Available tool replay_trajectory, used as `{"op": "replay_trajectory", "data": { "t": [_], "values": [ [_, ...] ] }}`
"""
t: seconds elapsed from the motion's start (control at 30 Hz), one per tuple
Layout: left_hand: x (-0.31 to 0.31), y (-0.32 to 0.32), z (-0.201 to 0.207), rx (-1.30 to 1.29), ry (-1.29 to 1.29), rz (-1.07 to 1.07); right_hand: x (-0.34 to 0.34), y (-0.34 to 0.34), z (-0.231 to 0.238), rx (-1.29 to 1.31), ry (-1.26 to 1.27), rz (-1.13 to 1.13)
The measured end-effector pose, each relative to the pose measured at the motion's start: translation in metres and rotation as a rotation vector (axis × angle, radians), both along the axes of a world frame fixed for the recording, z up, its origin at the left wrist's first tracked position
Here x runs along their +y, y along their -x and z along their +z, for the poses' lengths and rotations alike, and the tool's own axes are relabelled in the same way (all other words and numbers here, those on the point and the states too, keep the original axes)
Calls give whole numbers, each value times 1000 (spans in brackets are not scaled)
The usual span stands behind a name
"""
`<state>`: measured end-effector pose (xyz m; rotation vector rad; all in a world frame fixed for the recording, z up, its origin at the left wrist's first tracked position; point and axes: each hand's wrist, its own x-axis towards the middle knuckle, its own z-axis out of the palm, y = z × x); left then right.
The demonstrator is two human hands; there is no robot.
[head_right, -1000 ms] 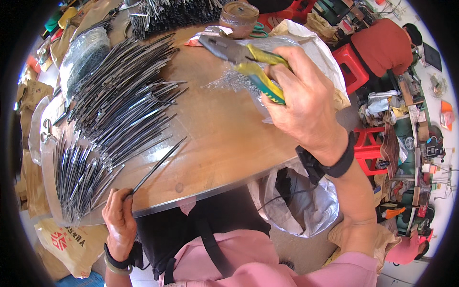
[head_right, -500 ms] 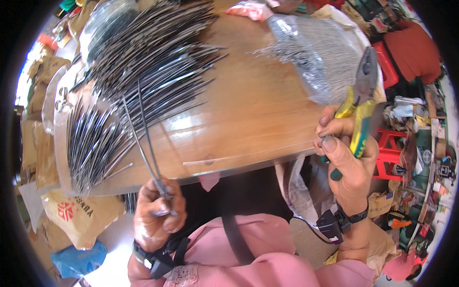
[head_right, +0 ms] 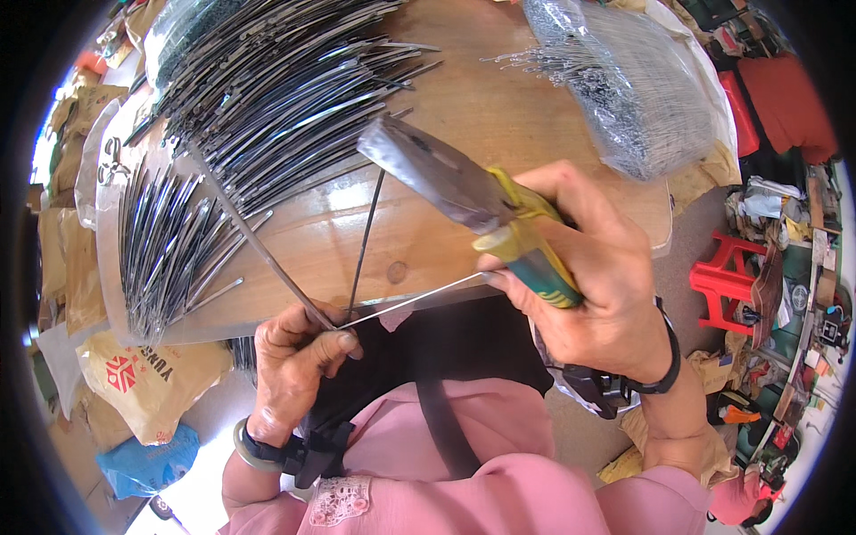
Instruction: The person sits at a wooden table and uses pliers to cut or trim the ends of thin metal strips. They pick up individual strips from a pile, apply the pliers to the end, and place the processed strips back onto the table.
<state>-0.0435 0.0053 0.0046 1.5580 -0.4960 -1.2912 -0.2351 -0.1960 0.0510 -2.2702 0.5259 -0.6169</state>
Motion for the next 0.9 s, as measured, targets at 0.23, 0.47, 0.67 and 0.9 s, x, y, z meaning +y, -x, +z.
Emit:
{"op": "replay_trajectory", "data": {
  "t": [0.23,0.47,0.67,0.9],
  "values": [
    [0,0,1,-19,41,-53,5,-7,-2,78,-41,24],
    [2,-4,-6,-169,30,-241,9,-38,-4,179,384,251],
    [1,-5,-6,-133,-39,-287,10,-41,-28,180,314,306],
    [22,-5,-2,119,44,-70,16,-36,-32,178,200,326]
  ]
}}
